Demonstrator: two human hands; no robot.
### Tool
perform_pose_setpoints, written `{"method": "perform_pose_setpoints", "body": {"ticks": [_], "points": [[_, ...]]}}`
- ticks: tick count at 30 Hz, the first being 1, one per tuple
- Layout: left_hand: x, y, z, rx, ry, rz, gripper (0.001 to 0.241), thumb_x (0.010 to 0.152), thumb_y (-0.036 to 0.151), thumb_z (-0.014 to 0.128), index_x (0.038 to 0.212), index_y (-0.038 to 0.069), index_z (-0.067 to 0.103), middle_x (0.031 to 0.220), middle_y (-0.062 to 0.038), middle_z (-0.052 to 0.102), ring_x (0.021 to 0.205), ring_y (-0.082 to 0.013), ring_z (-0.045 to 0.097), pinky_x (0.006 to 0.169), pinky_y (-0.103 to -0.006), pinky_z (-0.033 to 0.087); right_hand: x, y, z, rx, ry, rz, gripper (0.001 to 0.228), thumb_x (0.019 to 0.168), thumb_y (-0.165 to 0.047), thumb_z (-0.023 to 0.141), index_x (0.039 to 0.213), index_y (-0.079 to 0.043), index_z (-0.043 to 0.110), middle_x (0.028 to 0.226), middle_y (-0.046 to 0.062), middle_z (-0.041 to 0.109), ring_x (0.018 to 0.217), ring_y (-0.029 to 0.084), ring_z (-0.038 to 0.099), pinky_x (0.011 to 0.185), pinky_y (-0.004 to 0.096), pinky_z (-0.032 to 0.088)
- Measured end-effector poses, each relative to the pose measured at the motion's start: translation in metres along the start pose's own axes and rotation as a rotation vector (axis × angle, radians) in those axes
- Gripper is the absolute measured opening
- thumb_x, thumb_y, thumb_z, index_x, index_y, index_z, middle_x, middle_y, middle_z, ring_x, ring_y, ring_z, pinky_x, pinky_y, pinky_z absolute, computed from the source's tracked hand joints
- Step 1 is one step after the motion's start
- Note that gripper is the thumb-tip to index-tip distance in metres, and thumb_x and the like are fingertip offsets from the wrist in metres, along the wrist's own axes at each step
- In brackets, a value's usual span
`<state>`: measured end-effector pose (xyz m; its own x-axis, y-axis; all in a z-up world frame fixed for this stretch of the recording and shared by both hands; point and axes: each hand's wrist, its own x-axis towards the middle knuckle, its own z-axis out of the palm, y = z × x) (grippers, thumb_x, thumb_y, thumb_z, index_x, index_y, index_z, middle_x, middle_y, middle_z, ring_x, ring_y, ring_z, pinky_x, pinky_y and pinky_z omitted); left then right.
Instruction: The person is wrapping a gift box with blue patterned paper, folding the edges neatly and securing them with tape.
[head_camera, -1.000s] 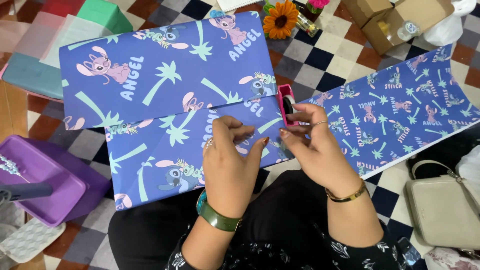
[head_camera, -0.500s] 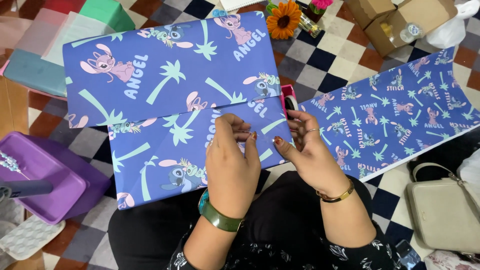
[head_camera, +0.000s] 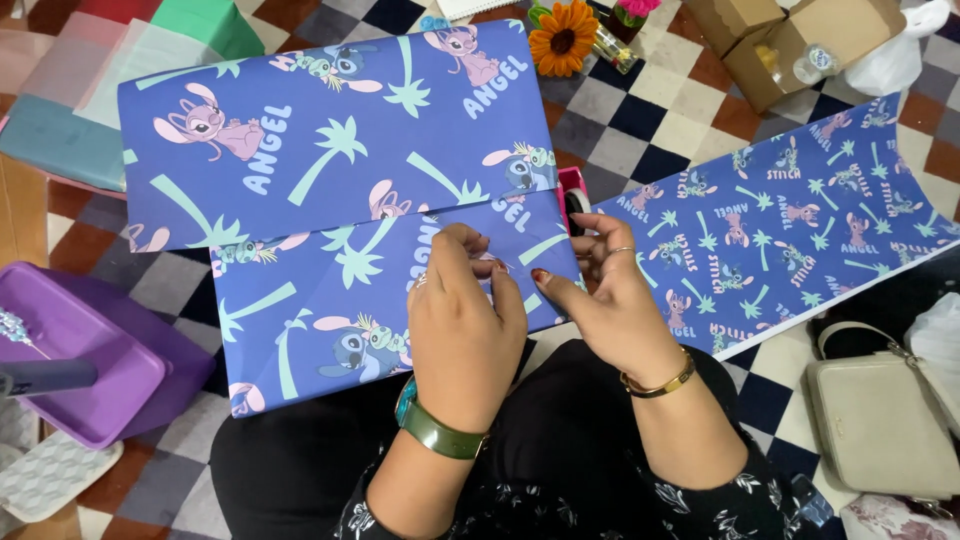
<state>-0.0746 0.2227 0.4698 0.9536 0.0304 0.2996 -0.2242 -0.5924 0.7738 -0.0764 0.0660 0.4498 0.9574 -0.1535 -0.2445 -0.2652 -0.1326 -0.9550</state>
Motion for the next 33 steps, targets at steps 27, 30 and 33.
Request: {"method": "perform_pose_setpoints", "body": {"ticks": [27, 30, 33], "points": [[-0.021, -0.001, -0.001, 0.227, 0.071, 0.339, 0.017, 0.097, 0.003, 0.056, 0.113, 0.002, 0.061, 0.107, -0.010, 0.065, 0.090, -0.0290, 0.071, 0.084, -0.0397, 0.054, -0.028, -0.009, -0.016, -0.481, 0.208, -0.749, 0.035, 0.101, -0.005, 0.052, 0.134, -0.003, 0.063, 0.141, 0.021, 0.056, 0.136, 0.045, 0.047, 0.113, 0.053, 0.036], [-0.026, -0.008, -0.005, 0.333, 0.030, 0.480, 0.025, 0.101, 0.006, 0.051, 0.123, 0.003, 0.062, 0.121, -0.011, 0.065, 0.103, -0.0278, 0.067, 0.095, -0.0416, 0.052, -0.037, 0.003, -0.014, -0.786, 0.196, -0.911, 0.029, 0.097, -0.015, 0.058, 0.119, -0.016, 0.077, 0.138, 0.011, 0.057, 0.119, 0.029, 0.060, 0.106, 0.046, 0.042], [-0.026, -0.005, -0.002, 0.330, 0.074, 0.407, 0.026, 0.100, 0.009, 0.053, 0.123, -0.001, 0.060, 0.124, -0.017, 0.066, 0.110, -0.0286, 0.068, 0.099, -0.0407, 0.053, -0.038, 0.003, -0.011, -0.906, 0.289, -0.951, 0.029, 0.102, -0.029, 0.056, 0.117, -0.025, 0.080, 0.146, 0.007, 0.053, 0.120, 0.029, 0.056, 0.104, 0.045, 0.040]]}}
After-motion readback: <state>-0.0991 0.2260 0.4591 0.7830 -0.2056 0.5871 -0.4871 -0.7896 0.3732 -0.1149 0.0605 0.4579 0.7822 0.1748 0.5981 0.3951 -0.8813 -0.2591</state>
